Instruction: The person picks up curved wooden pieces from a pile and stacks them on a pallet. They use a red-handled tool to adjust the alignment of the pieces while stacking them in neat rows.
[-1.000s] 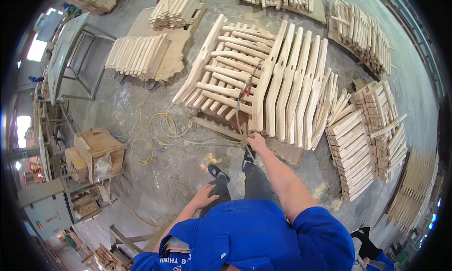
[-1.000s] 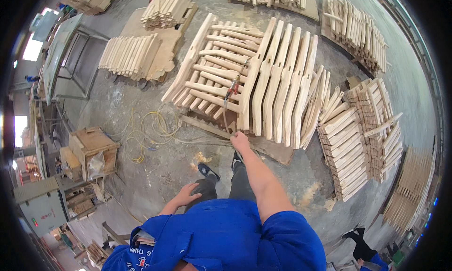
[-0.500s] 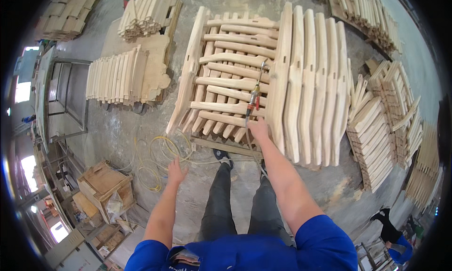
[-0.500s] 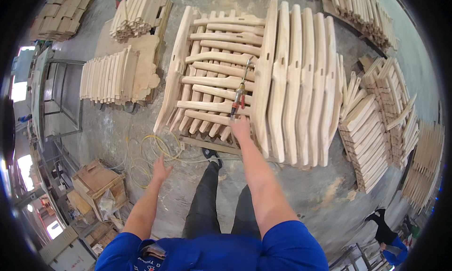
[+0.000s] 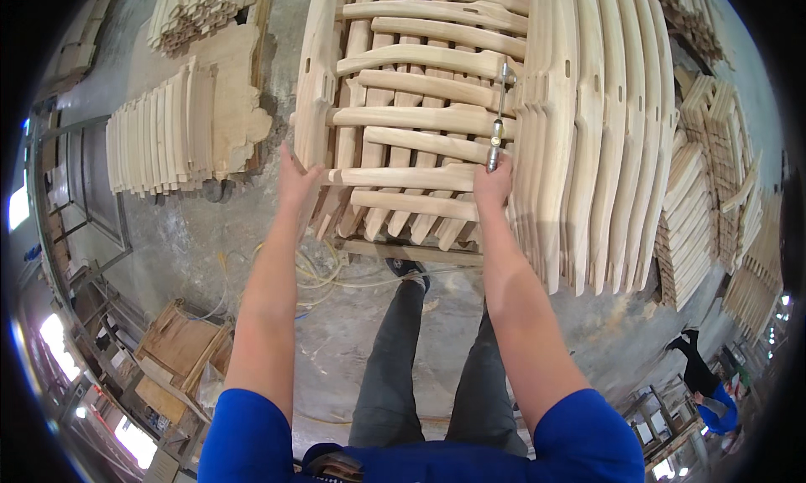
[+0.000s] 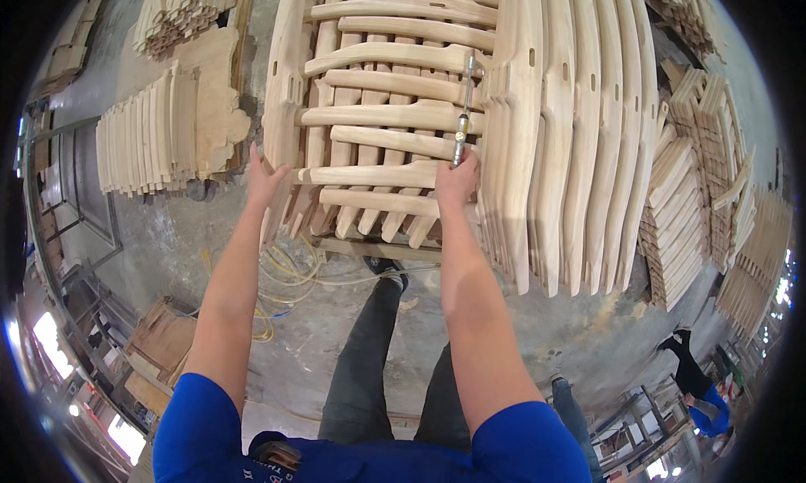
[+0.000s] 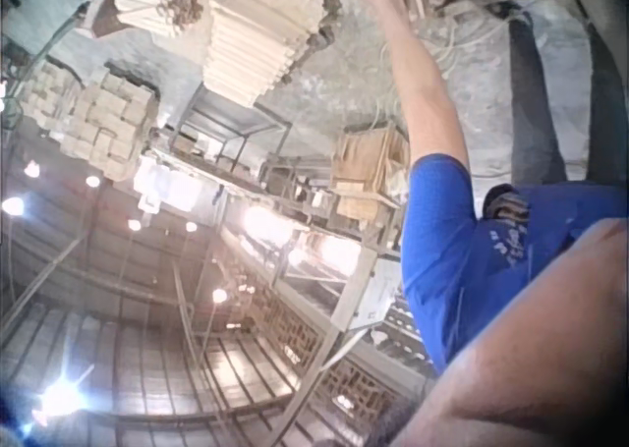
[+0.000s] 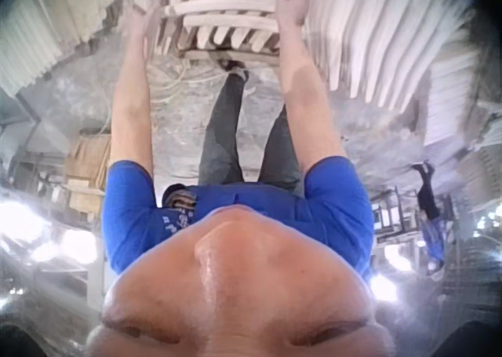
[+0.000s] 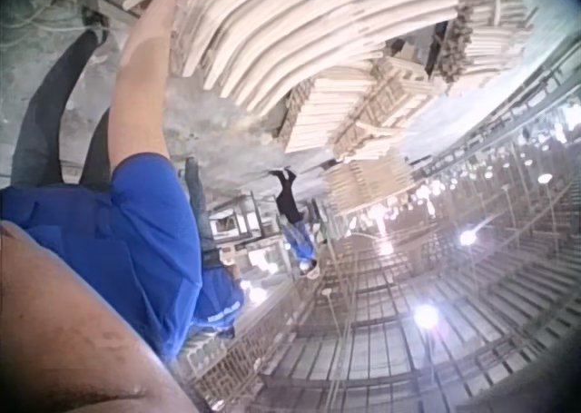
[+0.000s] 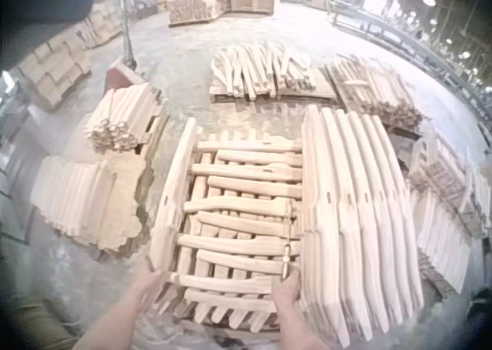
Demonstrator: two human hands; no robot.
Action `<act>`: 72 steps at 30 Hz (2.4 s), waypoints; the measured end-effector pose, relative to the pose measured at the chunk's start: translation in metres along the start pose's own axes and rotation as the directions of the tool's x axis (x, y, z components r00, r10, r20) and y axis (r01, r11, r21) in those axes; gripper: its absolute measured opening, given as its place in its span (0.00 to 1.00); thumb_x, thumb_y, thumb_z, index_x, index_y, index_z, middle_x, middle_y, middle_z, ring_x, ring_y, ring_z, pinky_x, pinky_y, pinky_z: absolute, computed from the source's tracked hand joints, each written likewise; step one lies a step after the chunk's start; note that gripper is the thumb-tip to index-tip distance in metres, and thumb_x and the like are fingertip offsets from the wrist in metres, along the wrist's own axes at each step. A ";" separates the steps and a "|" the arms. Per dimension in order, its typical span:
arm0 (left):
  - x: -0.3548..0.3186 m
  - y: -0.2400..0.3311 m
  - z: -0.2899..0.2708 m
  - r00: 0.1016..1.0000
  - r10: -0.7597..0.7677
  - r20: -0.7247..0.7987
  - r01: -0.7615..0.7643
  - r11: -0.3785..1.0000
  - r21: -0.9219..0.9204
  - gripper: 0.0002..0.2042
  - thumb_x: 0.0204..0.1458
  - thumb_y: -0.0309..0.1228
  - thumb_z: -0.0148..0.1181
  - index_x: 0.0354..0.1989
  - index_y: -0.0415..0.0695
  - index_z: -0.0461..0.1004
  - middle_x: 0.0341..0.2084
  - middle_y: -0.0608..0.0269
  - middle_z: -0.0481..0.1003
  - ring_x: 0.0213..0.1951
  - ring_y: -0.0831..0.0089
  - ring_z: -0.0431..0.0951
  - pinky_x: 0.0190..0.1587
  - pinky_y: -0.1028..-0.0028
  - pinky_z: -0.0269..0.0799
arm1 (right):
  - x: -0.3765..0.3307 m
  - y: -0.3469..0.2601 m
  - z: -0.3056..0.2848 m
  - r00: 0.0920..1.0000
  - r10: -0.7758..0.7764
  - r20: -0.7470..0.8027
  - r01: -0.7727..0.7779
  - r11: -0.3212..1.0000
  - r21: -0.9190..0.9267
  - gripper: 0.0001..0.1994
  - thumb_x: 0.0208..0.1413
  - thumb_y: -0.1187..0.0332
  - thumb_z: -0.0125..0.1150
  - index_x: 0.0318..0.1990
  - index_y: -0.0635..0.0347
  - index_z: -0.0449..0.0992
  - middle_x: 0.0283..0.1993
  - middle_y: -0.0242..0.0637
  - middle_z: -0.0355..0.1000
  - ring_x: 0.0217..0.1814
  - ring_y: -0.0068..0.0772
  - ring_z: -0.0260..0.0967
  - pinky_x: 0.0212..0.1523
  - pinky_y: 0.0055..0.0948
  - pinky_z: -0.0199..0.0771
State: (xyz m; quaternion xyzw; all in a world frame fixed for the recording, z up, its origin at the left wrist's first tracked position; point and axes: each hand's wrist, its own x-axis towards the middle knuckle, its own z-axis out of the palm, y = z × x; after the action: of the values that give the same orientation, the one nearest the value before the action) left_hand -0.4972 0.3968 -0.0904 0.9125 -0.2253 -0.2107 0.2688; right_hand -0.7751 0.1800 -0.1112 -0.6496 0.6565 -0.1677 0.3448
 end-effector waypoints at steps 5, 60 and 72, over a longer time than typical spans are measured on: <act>0.006 0.009 0.013 0.991 -0.135 0.012 0.134 0.989 0.070 0.45 0.36 0.30 0.63 0.63 0.40 0.41 0.48 0.41 0.67 0.50 0.50 0.68 0.51 0.62 0.64 | -0.063 -0.062 -0.014 0.665 0.145 0.733 -0.552 0.756 0.351 0.10 0.54 0.62 0.54 0.38 0.58 0.69 0.18 0.26 0.64 0.11 0.14 0.54 0.09 0.18 0.50; -0.830 0.199 -0.155 -0.168 -0.877 -0.449 0.726 0.198 -0.659 0.32 0.37 0.34 0.60 0.54 0.53 0.56 0.34 0.51 0.75 0.39 0.52 0.75 0.41 0.57 0.69 | -0.434 -0.162 -0.390 -0.664 0.128 0.737 0.542 0.761 0.356 0.16 0.57 0.57 0.46 0.28 0.61 0.71 0.17 0.31 0.65 0.09 0.19 0.53 0.10 0.21 0.50; -0.971 0.365 -0.115 -0.492 -0.668 -0.558 0.179 0.549 -0.816 0.38 0.28 0.28 0.65 0.55 0.48 0.58 0.44 0.53 0.71 0.47 0.62 0.71 0.48 0.66 0.69 | -0.374 -0.080 -0.343 -0.538 0.755 0.373 0.678 0.651 -0.341 0.06 0.53 0.66 0.51 0.39 0.53 0.67 0.28 0.43 0.72 0.12 0.19 0.53 0.12 0.18 0.54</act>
State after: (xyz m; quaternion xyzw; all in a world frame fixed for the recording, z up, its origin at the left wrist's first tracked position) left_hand -1.3338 0.6759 0.4674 0.6463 0.5325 0.4183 0.3517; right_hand -0.9770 0.4560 0.2720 -0.3994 -0.0178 0.8216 0.4064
